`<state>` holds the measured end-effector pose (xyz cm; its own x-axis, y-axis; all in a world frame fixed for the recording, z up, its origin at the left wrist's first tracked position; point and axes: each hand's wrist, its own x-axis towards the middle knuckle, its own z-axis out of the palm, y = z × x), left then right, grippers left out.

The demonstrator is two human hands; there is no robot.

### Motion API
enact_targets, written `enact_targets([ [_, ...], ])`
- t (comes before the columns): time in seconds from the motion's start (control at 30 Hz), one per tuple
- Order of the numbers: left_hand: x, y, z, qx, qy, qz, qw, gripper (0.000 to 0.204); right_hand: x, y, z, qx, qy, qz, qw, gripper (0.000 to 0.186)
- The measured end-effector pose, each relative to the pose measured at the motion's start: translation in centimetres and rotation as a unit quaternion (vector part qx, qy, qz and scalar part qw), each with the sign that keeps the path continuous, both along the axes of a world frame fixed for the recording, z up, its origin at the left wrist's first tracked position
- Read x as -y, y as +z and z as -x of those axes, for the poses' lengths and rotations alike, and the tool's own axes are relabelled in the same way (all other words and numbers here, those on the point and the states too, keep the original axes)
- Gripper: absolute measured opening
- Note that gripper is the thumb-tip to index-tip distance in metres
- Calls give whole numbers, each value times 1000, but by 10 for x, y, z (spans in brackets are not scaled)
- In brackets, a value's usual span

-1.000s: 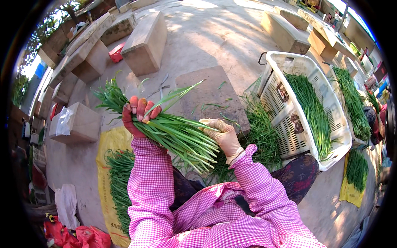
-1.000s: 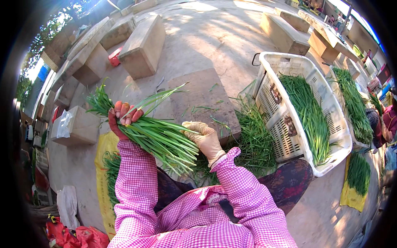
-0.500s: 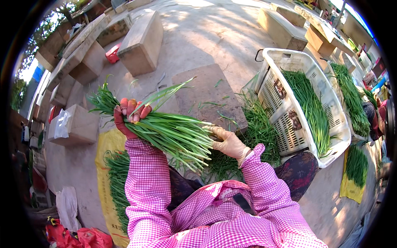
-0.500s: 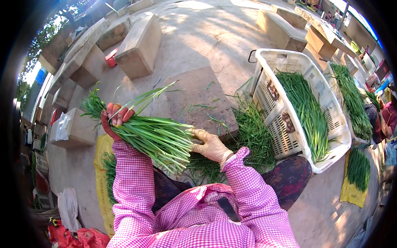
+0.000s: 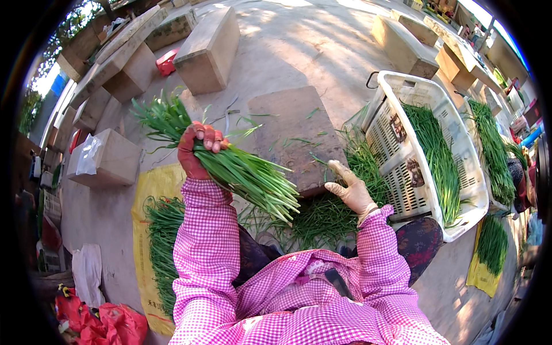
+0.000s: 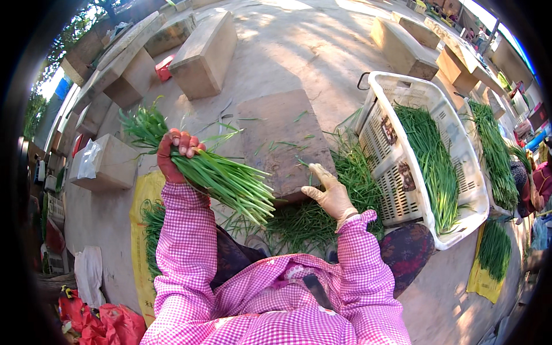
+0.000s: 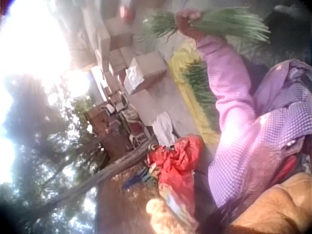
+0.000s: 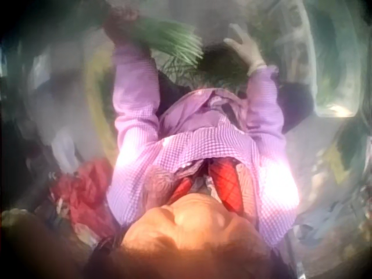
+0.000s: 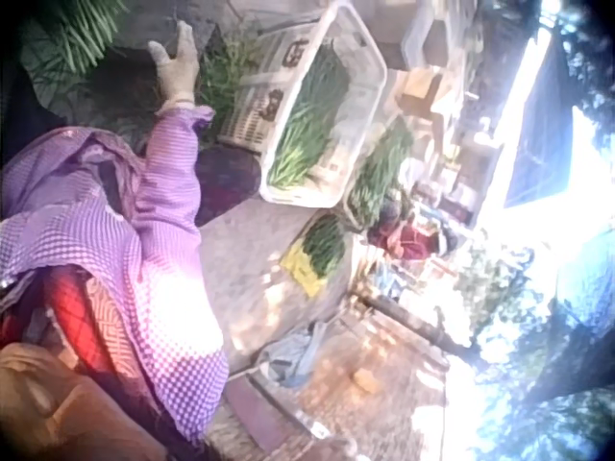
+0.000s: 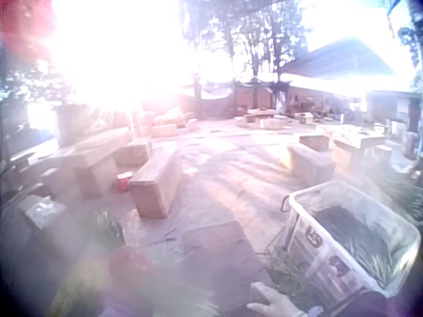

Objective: The person prepares green onions by hand, peeling away dry or damaged layers from individual stalks and collecting them into neat bundles before placing them into a white plastic crate.

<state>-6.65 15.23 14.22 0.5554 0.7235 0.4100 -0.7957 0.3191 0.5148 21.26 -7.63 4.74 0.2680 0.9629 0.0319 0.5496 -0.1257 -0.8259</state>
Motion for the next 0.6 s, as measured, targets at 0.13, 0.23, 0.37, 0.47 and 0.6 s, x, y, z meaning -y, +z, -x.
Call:
enact_targets([
  [0.13,29,3,-22,-71,-27,2,997,23,-40,66,36,-26,79,-142,986,66],
  [0.23,37,3,-30,-69,-111,2,991,25,-66,75,56,37,90,-217,971,67],
  [0.37,39,4,-35,-59,-165,4,985,27,-72,47,58,250,81,-188,946,35],
  [0.47,41,5,-36,-96,-140,36,985,27,-57,18,57,-242,48,-50,968,17],
  [0.6,38,-2,-33,-155,-89,24,984,27,-42,53,65,-331,56,-74,939,19],
])
